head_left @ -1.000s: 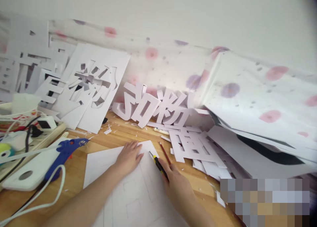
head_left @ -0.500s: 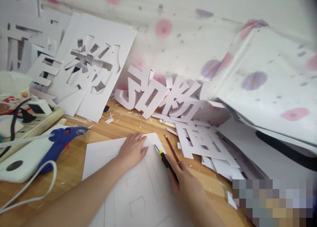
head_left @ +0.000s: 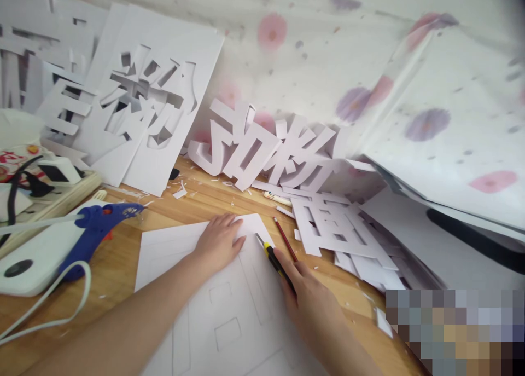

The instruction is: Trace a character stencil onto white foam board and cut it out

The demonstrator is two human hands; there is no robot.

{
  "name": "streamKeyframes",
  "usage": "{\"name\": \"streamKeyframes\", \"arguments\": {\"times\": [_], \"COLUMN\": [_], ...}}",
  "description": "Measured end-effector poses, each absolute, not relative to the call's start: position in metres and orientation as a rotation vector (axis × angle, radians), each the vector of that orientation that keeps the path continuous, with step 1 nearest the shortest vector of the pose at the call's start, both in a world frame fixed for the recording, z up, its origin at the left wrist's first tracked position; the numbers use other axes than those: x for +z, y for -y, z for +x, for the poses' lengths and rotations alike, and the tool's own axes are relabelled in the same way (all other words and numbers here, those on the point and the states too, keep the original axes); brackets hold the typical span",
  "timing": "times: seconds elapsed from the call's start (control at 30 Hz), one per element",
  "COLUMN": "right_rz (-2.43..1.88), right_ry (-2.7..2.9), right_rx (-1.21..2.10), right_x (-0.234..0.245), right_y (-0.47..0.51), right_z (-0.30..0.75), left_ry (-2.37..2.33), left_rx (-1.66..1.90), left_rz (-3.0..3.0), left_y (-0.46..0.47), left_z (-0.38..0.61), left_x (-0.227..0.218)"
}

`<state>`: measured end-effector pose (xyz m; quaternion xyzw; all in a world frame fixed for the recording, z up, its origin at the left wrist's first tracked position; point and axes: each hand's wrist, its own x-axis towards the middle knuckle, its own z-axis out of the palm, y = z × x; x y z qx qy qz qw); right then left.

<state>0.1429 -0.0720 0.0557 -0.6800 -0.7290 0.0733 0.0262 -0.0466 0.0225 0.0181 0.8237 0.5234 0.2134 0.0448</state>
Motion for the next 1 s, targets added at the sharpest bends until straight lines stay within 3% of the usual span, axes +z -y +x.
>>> {"name": "streamKeyframes", "arguments": {"times": [0.57, 1.0], "right_rz": [-2.130, -2.193], "right_ry": [2.356, 2.320], "right_rx": [0.067, 0.128], "right_x": [0.050, 0.059], "right_y": [0.076, 0.076], "right_z": [0.138, 0.134], "left_ry": [-1.647, -1.646], "left_rx": [0.551, 0.533], "left_rz": [2.530, 2.555], "left_y": [-0.021, -0.020], "left_z": [-0.044, -0.043], "left_x": [0.022, 0.025]}}
